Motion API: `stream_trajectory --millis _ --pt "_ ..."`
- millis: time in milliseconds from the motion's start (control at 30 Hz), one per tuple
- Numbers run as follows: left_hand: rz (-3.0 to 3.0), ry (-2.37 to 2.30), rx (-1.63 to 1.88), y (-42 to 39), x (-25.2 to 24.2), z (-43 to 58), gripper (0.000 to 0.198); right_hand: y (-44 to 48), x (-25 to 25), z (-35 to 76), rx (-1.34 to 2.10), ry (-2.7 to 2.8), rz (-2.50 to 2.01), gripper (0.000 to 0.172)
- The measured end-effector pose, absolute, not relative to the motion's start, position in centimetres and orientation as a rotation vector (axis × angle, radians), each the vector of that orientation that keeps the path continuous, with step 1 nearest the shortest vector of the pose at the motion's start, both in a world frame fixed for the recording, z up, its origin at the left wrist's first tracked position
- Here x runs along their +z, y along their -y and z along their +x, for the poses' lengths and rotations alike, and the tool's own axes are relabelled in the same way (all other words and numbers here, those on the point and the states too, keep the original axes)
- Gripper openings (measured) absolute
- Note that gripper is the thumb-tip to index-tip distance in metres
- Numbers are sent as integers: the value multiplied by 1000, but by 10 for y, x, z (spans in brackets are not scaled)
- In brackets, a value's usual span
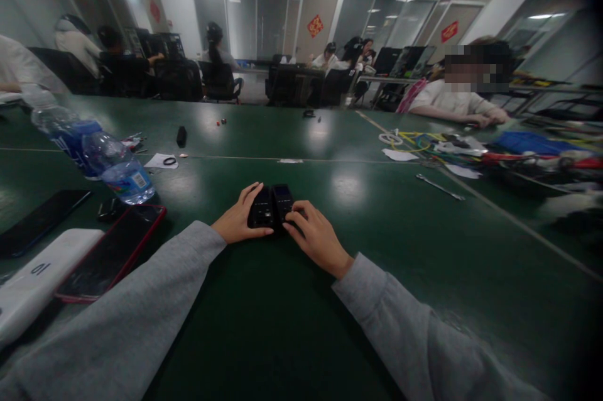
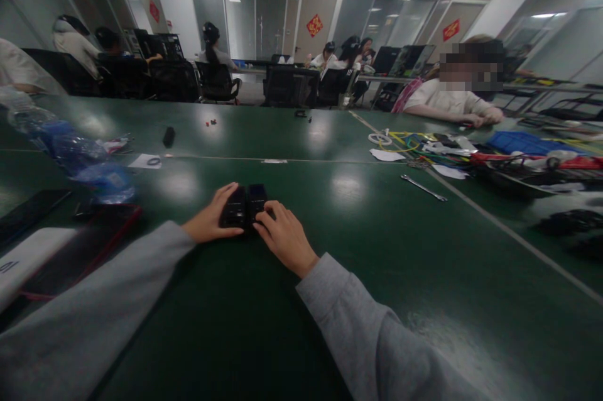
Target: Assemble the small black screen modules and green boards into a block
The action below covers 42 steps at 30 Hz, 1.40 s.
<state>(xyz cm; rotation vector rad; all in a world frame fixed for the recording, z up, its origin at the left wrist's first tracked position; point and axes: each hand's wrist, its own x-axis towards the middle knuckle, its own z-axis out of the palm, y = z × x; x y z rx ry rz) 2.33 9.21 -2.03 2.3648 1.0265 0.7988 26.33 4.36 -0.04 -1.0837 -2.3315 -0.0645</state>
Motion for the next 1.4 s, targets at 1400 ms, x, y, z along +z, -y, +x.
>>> stream_trajectory --millis 1400 --pt "2338 -1042 790 -92 -19 23 108 -46 -3 265 4 2143 -1170 29"
